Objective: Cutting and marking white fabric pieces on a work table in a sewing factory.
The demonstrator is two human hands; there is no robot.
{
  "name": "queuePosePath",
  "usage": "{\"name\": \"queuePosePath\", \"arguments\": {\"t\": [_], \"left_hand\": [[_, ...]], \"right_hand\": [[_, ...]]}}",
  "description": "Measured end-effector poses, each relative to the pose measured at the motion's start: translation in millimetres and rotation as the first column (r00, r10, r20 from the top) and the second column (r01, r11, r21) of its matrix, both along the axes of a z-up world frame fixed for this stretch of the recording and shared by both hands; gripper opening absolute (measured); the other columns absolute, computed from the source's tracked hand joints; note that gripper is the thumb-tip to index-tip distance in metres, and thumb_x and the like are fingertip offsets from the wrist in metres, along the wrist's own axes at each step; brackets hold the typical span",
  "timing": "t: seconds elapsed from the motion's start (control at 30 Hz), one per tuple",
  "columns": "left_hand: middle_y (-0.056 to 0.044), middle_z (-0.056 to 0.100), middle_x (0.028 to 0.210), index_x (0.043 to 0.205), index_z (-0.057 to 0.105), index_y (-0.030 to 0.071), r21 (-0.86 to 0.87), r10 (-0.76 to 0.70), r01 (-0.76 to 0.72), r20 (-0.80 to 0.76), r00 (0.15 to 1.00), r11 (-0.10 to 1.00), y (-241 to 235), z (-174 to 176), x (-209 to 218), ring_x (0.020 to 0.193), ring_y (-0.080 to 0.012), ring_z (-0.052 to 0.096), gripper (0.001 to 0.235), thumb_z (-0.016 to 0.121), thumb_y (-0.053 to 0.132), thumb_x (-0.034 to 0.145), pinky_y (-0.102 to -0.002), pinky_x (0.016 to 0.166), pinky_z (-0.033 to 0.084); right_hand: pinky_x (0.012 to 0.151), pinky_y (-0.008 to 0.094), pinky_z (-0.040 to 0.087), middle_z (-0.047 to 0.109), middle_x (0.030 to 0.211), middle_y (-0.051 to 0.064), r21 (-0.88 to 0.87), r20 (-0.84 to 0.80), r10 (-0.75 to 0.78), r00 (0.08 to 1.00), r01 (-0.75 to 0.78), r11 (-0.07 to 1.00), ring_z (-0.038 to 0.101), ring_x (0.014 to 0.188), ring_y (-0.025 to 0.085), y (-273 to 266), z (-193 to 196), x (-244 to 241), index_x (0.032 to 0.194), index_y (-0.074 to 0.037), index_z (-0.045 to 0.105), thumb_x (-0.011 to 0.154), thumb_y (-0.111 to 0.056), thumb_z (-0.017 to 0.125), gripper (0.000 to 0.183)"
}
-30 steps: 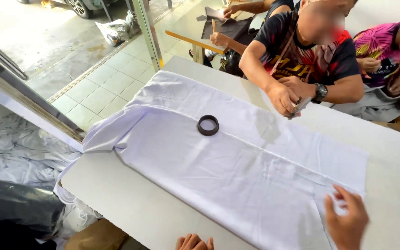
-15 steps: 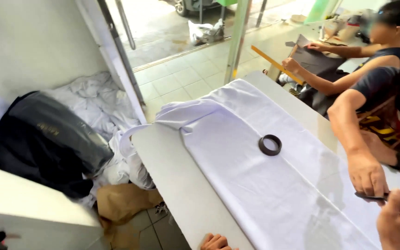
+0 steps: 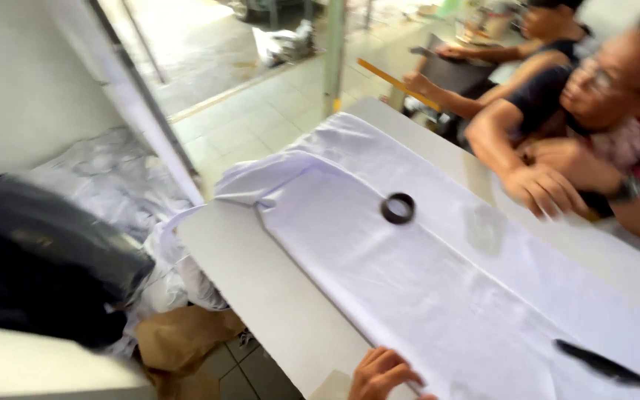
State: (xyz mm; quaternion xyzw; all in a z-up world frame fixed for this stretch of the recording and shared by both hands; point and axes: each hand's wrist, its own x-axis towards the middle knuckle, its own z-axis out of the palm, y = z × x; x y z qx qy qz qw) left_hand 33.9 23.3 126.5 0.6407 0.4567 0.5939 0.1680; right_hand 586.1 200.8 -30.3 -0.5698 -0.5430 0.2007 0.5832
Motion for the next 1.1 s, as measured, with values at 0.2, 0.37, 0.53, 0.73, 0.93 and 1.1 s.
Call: {"name": "queuePosePath", "arguments": {"t": [0.2, 0.37, 0.53, 0.73, 0.93, 1.1], "left_hand": [[-0.018, 0.056, 0.134, 0.139, 0.050, 0.007, -0.140, -0.613, 0.597, -0.148, 0.776, 0.790, -19, 65, 62, 0.117, -0.0381, 0.055, 0.076, 0.022, 0.069, 0.106, -0.047, 0.099, 0.040], [-0.010, 0.067, 0.098, 0.120, 0.049, 0.011, -0.609, -0.853, 0.738, 0.183, 0.488, 0.292, -36, 94, 77, 0.083, -0.0371, 0.064, 0.039, 0.049, 0.046, 0.103, -0.044, 0.076, 0.048], [0.004, 0.048, 0.107, 0.101, 0.052, 0.029, -0.861, -0.561, 0.447, 0.501, 0.659, -0.244, -35, 152, 68, 0.091, -0.0055, 0.047, 0.028, 0.043, 0.056, 0.102, -0.024, 0.087, 0.040], [-0.010, 0.071, 0.087, 0.113, 0.043, 0.007, -0.619, -0.728, 0.783, 0.509, 0.459, 0.061, -55, 59, 119, 0.079, -0.0233, 0.069, 0.037, 0.039, 0.043, 0.110, -0.037, 0.071, 0.053], [-0.020, 0.062, 0.075, 0.116, 0.041, 0.002, -0.633, -0.844, 0.761, 0.324, 0.427, 0.142, -59, 51, 142, 0.065, -0.0406, 0.058, 0.039, 0.030, 0.039, 0.109, -0.050, 0.070, 0.044], [-0.012, 0.065, 0.116, 0.127, 0.056, 0.006, -0.623, -0.882, 0.735, 0.150, 0.447, 0.267, -30, 52, 166, 0.107, -0.0262, 0.057, 0.084, 0.033, 0.077, 0.088, -0.046, 0.098, 0.041]], "right_hand": [[0.065, 0.030, 0.024, 0.036, 0.072, -0.001, 0.016, -0.071, -0.557, 0.828, 0.559, 0.829, 0.032, 0.071, 0.009, -209, 159, -273, 0.076, -0.007, 0.044, 0.114, -0.011, 0.065, 0.044], [0.055, 0.028, 0.018, 0.021, 0.060, -0.008, -0.242, -0.036, -0.644, 0.764, 0.619, 0.747, 0.021, 0.061, 0.006, -284, 188, -306, 0.059, -0.016, 0.026, 0.096, -0.027, 0.069, 0.058], [0.087, 0.053, 0.053, 0.063, 0.145, 0.032, -0.485, -0.548, -0.483, 0.683, 0.211, 0.848, 0.063, 0.128, 0.042, -347, 198, -307, 0.135, 0.018, 0.058, 0.096, -0.016, 0.045, 0.054], [0.075, 0.030, 0.050, 0.067, 0.107, 0.016, -0.447, -0.515, -0.326, 0.793, 0.076, 0.891, 0.065, 0.092, 0.027, -365, 179, -305, 0.166, -0.010, 0.040, 0.072, 0.000, 0.074, 0.100], [0.108, 0.035, 0.045, 0.063, 0.141, 0.025, -0.587, -0.476, -0.540, 0.695, 0.206, 0.783, 0.059, 0.128, 0.028, -337, 215, -303, 0.154, 0.005, 0.045, 0.072, 0.014, 0.064, 0.085], [0.075, 0.038, 0.043, 0.061, 0.107, 0.024, -0.502, -0.575, -0.481, 0.661, 0.179, 0.846, 0.063, 0.091, 0.038, -369, 186, -262, 0.161, 0.002, 0.043, 0.081, 0.006, 0.061, 0.082]]}}
